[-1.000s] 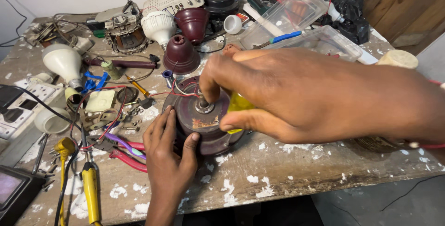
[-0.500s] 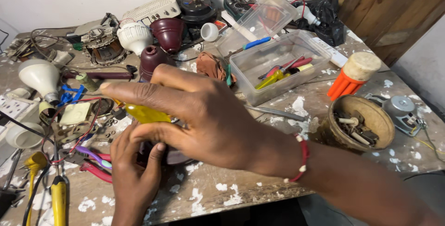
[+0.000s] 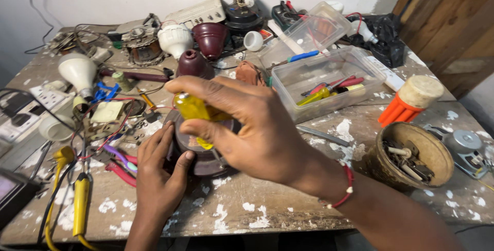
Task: The person works on a ceiling fan motor base on a cluttered workbench. They scrub the motor housing and terminal area with a toothbrush, route and position red wires, then use a screwdriver to tighten screws on the housing, and finally wipe a small part with a cloth.
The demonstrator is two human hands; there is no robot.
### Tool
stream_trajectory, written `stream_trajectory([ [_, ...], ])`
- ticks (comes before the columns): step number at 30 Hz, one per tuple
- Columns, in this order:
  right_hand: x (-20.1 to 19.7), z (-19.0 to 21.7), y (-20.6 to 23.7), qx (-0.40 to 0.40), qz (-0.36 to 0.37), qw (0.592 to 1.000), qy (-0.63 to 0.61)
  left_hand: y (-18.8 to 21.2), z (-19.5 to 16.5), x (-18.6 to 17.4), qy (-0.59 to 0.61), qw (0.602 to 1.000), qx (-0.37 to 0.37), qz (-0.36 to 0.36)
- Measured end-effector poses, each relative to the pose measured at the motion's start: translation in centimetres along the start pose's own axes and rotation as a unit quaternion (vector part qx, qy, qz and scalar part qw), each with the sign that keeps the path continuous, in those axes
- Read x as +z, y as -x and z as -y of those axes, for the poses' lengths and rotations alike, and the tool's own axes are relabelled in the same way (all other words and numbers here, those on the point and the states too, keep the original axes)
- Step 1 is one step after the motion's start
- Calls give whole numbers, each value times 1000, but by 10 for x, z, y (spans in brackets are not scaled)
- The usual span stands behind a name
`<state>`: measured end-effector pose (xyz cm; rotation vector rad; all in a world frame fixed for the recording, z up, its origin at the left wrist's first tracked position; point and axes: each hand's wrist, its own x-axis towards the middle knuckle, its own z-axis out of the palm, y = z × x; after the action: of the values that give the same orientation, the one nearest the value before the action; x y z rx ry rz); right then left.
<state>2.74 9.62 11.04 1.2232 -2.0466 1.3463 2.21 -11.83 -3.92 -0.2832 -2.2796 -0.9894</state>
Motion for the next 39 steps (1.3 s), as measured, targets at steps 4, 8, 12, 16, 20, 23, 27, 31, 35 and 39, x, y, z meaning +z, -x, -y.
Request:
stream_trajectory([
  [4,-9,-8,-1,50,58,991,-107,-1,-3,0,8,1000,-10,-2],
  [8,-27,-18,0,43,56,991,-111,-1,-3,-2,1,1000,-7,-12],
  [12,-26,-32,8,61,-7,987,-150,-2,-5,-2,5,1000,-12,-15],
  [16,-21,-47,16,61,-66,982,-165,-4,-6,-1,10,1000,-21,-11],
  [20,-24,-60,17,62,-70,972,-214,-7,-4,2,7,1000,-15,-11],
  [23,-28,-60,20,47,-53,978,-194,-7,-2,5,21,999,-27,-12],
  [27,-28,-52,18,31,-33,993,-108,-8,-2,6,21,999,-32,-7],
  [31,-34,-42,6,35,18,997,-61,-10,-4,3,23,999,-43,-3],
  [35,-32,-35,0,12,48,997,-64,-9,-5,4,26,998,-54,-3],
  [39,-25,-31,6,19,57,993,-102,-8,-3,6,23,999,-38,-7],
])
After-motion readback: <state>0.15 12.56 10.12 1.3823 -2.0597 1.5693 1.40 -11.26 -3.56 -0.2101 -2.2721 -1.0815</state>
